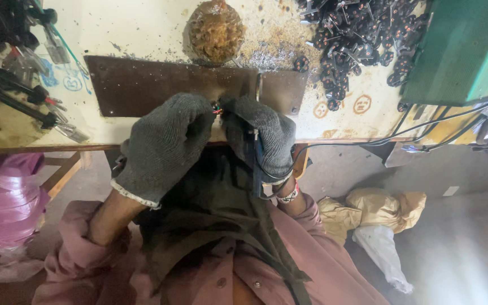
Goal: The person sits at a workbench and solders wires onto small components one at a time, holding a component in one hand and a soldering iron in the other over a metal plate, then sets the finished piece onto a large pile of completed parts beside the bench.
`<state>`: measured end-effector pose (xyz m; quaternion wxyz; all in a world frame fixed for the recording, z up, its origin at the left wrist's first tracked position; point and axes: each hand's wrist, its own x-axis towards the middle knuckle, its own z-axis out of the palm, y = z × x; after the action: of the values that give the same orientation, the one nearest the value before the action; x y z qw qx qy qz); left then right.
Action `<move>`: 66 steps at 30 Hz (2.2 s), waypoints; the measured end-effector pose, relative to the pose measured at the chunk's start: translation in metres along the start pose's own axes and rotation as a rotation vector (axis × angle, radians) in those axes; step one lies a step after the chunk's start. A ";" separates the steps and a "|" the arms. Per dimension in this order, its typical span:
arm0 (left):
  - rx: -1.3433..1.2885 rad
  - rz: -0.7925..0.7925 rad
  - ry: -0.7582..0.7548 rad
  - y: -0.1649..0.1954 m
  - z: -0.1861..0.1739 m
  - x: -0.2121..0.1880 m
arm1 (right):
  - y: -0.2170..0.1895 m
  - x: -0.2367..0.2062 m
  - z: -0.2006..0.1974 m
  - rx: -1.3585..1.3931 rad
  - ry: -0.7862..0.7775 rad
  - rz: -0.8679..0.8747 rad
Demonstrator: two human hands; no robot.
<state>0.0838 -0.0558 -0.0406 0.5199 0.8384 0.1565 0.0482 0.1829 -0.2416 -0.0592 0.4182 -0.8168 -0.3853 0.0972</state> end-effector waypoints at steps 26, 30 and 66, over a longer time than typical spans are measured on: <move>0.218 0.083 -0.004 -0.006 0.010 0.008 | 0.015 -0.017 -0.017 0.071 -0.082 0.063; 0.273 0.112 0.017 -0.006 0.011 0.008 | 0.029 -0.041 -0.015 -0.308 -0.171 0.056; 0.298 0.078 -0.029 -0.006 0.011 0.012 | 0.022 -0.021 -0.016 0.072 -0.142 -0.170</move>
<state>0.0962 -0.0595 -0.0521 0.3895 0.9124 0.1217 0.0322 0.1883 -0.2735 -0.0695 0.4258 -0.7567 -0.4780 0.1327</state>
